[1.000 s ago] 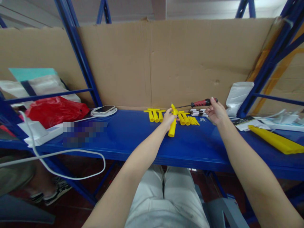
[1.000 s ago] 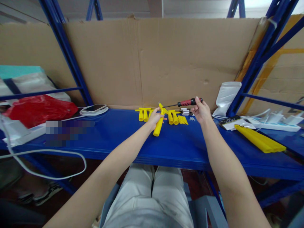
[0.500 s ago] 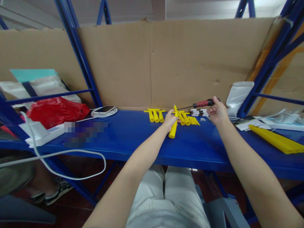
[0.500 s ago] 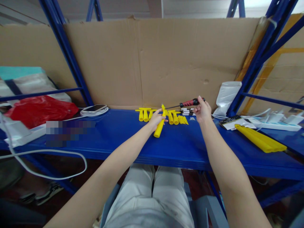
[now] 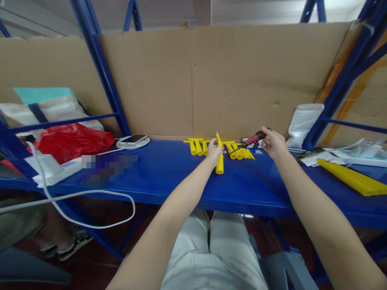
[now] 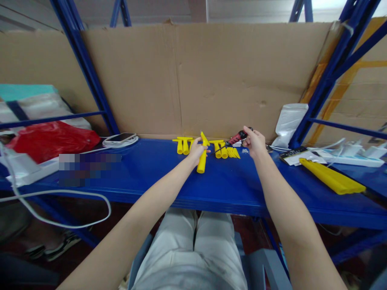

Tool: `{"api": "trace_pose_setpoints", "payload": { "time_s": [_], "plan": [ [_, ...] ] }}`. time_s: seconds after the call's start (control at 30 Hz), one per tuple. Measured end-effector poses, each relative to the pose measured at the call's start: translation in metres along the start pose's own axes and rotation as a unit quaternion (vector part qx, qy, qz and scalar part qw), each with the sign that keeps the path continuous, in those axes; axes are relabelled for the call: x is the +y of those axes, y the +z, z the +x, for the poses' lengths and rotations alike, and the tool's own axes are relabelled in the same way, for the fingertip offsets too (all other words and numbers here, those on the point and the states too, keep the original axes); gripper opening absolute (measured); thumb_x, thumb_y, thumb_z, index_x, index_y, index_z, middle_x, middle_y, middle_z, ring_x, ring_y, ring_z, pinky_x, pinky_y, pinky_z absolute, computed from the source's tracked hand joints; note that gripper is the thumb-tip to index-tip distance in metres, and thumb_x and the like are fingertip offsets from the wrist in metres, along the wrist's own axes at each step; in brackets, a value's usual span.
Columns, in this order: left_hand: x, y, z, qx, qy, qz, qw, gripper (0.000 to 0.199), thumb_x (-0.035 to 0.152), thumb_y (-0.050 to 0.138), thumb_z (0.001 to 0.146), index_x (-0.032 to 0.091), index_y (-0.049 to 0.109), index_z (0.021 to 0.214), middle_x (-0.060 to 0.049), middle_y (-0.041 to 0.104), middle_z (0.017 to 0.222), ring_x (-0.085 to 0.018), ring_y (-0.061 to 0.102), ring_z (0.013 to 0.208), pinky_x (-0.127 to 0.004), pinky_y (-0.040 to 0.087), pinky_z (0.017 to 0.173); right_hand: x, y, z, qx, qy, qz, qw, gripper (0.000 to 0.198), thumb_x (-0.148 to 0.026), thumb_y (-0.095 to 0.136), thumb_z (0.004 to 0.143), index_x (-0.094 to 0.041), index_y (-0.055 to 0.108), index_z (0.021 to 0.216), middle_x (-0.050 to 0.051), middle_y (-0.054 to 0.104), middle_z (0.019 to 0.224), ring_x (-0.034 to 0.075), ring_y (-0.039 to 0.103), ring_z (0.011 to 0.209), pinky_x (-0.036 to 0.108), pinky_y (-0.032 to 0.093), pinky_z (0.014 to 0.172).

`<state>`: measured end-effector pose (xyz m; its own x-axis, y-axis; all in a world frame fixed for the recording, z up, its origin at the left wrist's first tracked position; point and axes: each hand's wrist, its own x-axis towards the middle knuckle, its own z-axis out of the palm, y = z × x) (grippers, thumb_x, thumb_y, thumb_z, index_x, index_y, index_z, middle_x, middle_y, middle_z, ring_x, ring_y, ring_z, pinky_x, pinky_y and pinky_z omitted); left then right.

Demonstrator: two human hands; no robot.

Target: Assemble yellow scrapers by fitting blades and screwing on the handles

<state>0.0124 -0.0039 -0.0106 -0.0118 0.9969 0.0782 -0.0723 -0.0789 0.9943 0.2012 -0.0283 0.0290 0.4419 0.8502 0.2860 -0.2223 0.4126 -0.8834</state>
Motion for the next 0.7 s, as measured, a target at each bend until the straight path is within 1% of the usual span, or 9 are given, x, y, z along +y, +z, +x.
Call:
{"api": "trace_pose_setpoints", "payload": {
  "time_s": [0.1, 0.23, 0.33, 0.4, 0.47, 0.53, 0.63, 0.7],
  "plan": [
    [-0.001, 0.000, 0.001, 0.001, -0.002, 0.003, 1.000, 0.055, 0.002, 0.050, 0.075, 0.026, 0.040, 0.124, -0.004, 0.061, 0.103, -0.009, 0.063, 0.063, -0.017, 0.042, 0.047, 0.003, 0.002, -0.002, -0.026, -0.002, -0.041, 0.999, 0.036, -0.027, 0.074, 0.066, -0.019, 0.040, 0.057, -0.011, 0.030, 0.032, 0.003, 0.027, 0.029, 0.016, 0.027, 0.029],
    [-0.002, 0.000, 0.001, -0.004, 0.001, 0.003, 1.000, 0.054, 0.002, 0.049, 0.075, 0.025, 0.039, 0.122, -0.004, 0.061, 0.102, -0.009, 0.062, 0.062, -0.017, 0.041, 0.046, 0.005, 0.002, -0.003, -0.066, -0.004, -0.092, 0.994, 0.034, -0.033, 0.074, 0.065, -0.019, 0.043, 0.060, -0.010, 0.034, 0.032, 0.005, 0.031, 0.029, 0.018, 0.029, 0.030],
    [-0.001, 0.000, 0.000, -0.001, 0.005, -0.001, 1.000, 0.054, 0.001, 0.048, 0.075, 0.025, 0.038, 0.123, -0.004, 0.060, 0.103, -0.009, 0.062, 0.061, -0.017, 0.041, 0.046, 0.005, 0.000, -0.002, -0.089, 0.023, -0.151, 0.984, 0.035, -0.037, 0.073, 0.066, -0.018, 0.044, 0.063, -0.008, 0.039, 0.035, 0.006, 0.036, 0.031, 0.018, 0.029, 0.032],
    [0.000, 0.000, 0.000, 0.006, 0.008, -0.004, 1.000, 0.055, 0.001, 0.048, 0.075, 0.025, 0.037, 0.123, -0.004, 0.060, 0.103, -0.009, 0.062, 0.061, -0.017, 0.041, 0.046, 0.004, -0.003, -0.001, -0.109, 0.062, -0.214, 0.969, 0.036, -0.041, 0.072, 0.067, -0.018, 0.044, 0.063, -0.006, 0.042, 0.038, 0.005, 0.038, 0.033, 0.017, 0.027, 0.033],
    [0.001, 0.000, -0.001, 0.017, 0.012, -0.006, 1.000, 0.055, 0.001, 0.047, 0.074, 0.025, 0.037, 0.123, -0.005, 0.060, 0.103, -0.009, 0.061, 0.061, -0.017, 0.040, 0.045, 0.004, -0.006, -0.001, -0.143, 0.102, -0.284, 0.943, 0.037, -0.043, 0.071, 0.068, -0.017, 0.046, 0.065, -0.004, 0.046, 0.043, 0.004, 0.039, 0.035, 0.016, 0.027, 0.034],
    [0.002, 0.000, -0.002, 0.028, 0.015, -0.006, 0.999, 0.055, 0.001, 0.048, 0.074, 0.025, 0.038, 0.123, -0.005, 0.060, 0.103, -0.009, 0.061, 0.061, -0.017, 0.041, 0.045, 0.004, -0.009, -0.001, -0.195, 0.124, -0.348, 0.909, 0.037, -0.045, 0.071, 0.067, -0.015, 0.050, 0.068, -0.003, 0.049, 0.049, 0.004, 0.041, 0.040, 0.016, 0.029, 0.036],
    [0.001, 0.000, -0.001, 0.032, 0.016, -0.003, 0.999, 0.056, 0.000, 0.048, 0.073, 0.025, 0.038, 0.123, -0.005, 0.060, 0.102, -0.010, 0.062, 0.061, -0.018, 0.041, 0.045, 0.006, -0.009, -0.004, -0.275, 0.123, -0.443, 0.845, 0.037, -0.048, 0.070, 0.067, -0.015, 0.056, 0.073, -0.001, 0.053, 0.056, 0.005, 0.045, 0.046, 0.017, 0.033, 0.040],
    [0.000, 0.000, 0.001, 0.030, 0.019, 0.003, 0.999, 0.057, 0.000, 0.049, 0.072, 0.025, 0.039, 0.122, -0.005, 0.059, 0.102, -0.010, 0.062, 0.061, -0.018, 0.041, 0.046, 0.006, -0.006, -0.008, -0.307, 0.123, -0.507, 0.796, 0.036, -0.049, 0.068, 0.069, -0.015, 0.057, 0.074, 0.001, 0.058, 0.062, 0.006, 0.046, 0.048, 0.017, 0.034, 0.040]
  ]
}}
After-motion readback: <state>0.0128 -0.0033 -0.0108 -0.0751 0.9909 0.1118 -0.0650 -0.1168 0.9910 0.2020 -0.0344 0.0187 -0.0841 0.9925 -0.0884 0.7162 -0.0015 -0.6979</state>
